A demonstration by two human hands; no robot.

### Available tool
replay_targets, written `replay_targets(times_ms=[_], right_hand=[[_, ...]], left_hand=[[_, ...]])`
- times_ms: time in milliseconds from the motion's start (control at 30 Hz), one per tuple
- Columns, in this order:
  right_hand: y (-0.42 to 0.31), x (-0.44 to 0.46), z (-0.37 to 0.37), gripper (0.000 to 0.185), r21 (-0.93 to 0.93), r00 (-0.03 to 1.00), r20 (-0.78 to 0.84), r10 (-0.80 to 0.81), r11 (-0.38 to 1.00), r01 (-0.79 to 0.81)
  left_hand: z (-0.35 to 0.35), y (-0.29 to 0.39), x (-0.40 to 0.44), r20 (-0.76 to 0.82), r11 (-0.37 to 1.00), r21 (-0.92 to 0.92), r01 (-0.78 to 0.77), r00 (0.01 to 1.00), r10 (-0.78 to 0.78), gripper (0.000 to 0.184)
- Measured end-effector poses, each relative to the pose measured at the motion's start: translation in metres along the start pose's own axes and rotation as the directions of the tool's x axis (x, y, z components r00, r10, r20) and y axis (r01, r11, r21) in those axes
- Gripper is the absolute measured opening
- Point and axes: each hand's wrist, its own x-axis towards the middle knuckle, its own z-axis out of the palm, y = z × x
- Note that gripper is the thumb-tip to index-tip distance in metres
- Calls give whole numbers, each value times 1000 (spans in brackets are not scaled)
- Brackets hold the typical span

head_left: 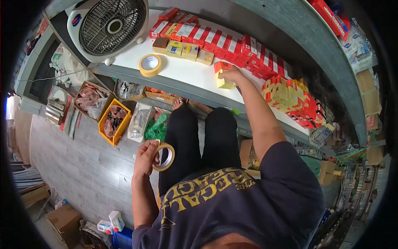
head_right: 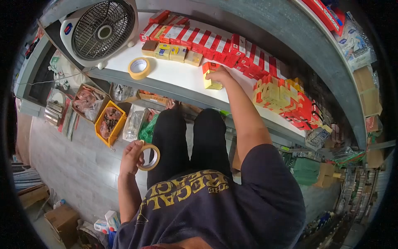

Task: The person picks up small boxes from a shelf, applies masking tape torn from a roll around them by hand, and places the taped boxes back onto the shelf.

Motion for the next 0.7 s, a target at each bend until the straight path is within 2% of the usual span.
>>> replay_targets(times_ms=[33, 133, 167, 267, 400, 433, 533, 567, 667, 700], right_hand=[[1, -7, -1, 81, -2, 1000, 8, 10, 1000, -10], [-10, -36, -10, 76, 285, 976, 196, 97, 947, -151], [-12, -46, -10, 76, 283, 975, 199, 103, 946, -157], [-12, -84, -1, 71, 353, 982, 35, -184, 922, 161], [3, -121, 33, 74, 473, 978, 41, -204, 866, 161], [3, -135, 42, 74, 476, 978, 54, -202, 866, 152], [-6, -185, 67, 77, 426, 953, -115, -279, 853, 301], [-11, -200, 73, 77, 431, 956, -105, -272, 854, 291], [-19, -238, 84, 78, 154, 904, -232, -358, 904, 398], [-13, -243, 89, 78, 158, 907, -226, -355, 906, 394]], left_hand=[[1, 1, -1, -1, 1000, -1, 12, 1000, -12, 21], [5, 3, -2, 24, 1000, -18, -13, 1000, 14, 20], [5, 2, -3, 24, 1000, -19, -7, 1000, 7, 20], [5, 1, -2, 41, 999, -24, -21, 999, 22, 20], [7, -1, -2, 28, 1000, -25, -2, 1000, 3, 20], [7, -1, -1, 18, 1000, -25, 7, 1000, -6, 20], [13, -1, 2, 53, 1000, -23, -18, 998, 19, 20], [13, -1, 2, 46, 1000, -21, -7, 999, 8, 20], [17, 1, 2, 105, 999, -10, -39, 994, 40, 23], [18, 0, 2, 101, 999, -9, -32, 994, 33, 23]])
